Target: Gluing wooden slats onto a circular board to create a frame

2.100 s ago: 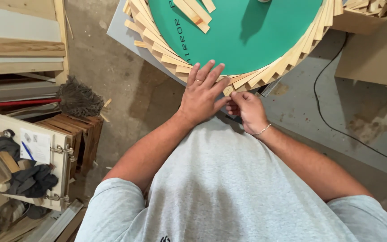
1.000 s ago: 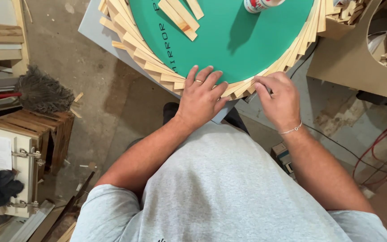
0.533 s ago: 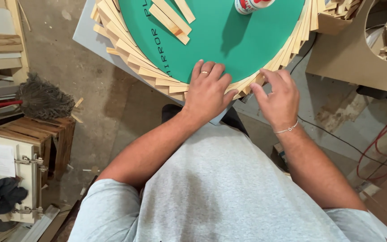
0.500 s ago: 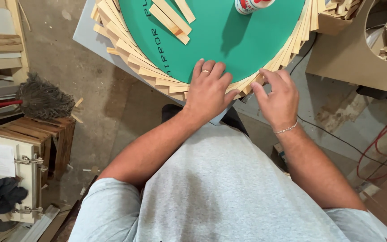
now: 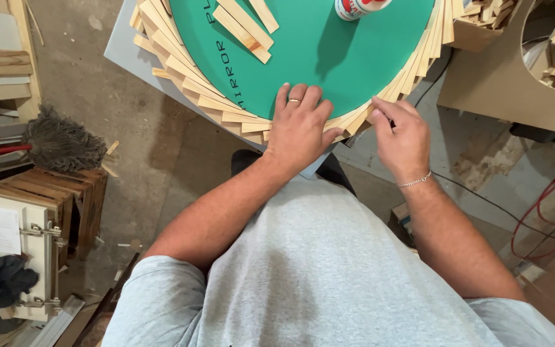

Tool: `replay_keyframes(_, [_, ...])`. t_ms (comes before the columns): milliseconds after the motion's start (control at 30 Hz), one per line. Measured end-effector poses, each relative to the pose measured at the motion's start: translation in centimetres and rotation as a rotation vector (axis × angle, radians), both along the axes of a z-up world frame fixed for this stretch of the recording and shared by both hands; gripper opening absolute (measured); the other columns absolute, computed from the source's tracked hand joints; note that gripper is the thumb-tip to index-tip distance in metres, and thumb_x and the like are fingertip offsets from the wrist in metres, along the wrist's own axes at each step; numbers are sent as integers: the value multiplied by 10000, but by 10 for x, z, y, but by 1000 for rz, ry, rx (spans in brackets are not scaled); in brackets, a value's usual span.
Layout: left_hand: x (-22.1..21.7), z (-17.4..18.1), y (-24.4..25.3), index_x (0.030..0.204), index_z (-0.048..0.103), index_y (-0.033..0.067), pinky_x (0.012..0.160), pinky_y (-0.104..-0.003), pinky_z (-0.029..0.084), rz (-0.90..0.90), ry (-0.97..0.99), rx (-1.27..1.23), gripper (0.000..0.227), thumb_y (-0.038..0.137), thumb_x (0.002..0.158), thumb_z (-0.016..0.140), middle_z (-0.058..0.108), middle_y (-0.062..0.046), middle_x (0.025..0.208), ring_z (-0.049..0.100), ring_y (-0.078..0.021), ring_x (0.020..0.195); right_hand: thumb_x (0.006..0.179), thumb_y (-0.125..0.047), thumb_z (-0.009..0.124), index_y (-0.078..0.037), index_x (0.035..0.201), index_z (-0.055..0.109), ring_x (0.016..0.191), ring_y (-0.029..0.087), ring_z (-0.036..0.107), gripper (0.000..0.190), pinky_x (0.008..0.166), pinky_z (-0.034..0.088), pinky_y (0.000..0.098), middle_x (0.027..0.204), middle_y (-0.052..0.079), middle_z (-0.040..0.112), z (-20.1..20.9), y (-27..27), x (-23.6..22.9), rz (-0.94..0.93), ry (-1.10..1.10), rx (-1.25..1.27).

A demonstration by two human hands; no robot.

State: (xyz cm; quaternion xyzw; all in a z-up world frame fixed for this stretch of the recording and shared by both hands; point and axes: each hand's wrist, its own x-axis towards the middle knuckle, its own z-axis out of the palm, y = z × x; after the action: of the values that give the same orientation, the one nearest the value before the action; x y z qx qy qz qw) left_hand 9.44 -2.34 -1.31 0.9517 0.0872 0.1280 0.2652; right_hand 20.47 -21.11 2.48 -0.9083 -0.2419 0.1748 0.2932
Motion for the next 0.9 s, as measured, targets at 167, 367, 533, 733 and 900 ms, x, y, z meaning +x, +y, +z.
replay_keyframes(167, [-1,3,2,899,661,117,1066,-613,408,-15,33,-9,543,446,582,954,556,-71,1042,562,-344,1114,1011,-97,707,-141,1259,777,988,337,700,262,865,563,457,997,127,709,-1,-4,2,29,-2,12])
replay_keyframes(367, [-6,2,33,952,692,166,1013,-547,462,-88,50,-168,397,362,685,911,601,-34,1005,614,-319,1083,959,-142,760,-63,1276,749,945,370,673,326,819,541,495,1014,147,685,-8,-8,-7,187,-174,-2])
replay_keyframes(533, [-33,0,73,1009,703,210,937,-461,496,-72,-8,-156,207,326,874,807,658,-5,977,657,-287,1031,870,-280,848,-126,1141,777,982,305,647,320,844,512,452,1058,73,678,-14,2,-32,408,-350,7])
replay_keyframes(733, [-61,135,83,941,736,211,831,-399,516,32,-258,-365,116,326,947,741,708,36,942,681,-263,908,925,-370,799,-157,1166,754,1015,288,610,324,861,469,412,1193,52,674,2,25,-42,466,-465,44])
replay_keyframes(900, [-115,282,116,989,608,100,904,-585,424,-400,-165,-318,65,120,932,586,579,-103,865,540,-343,835,897,-359,817,-184,1124,755,1021,265,618,293,869,452,412,1139,28,695,-10,27,-40,513,-485,17])
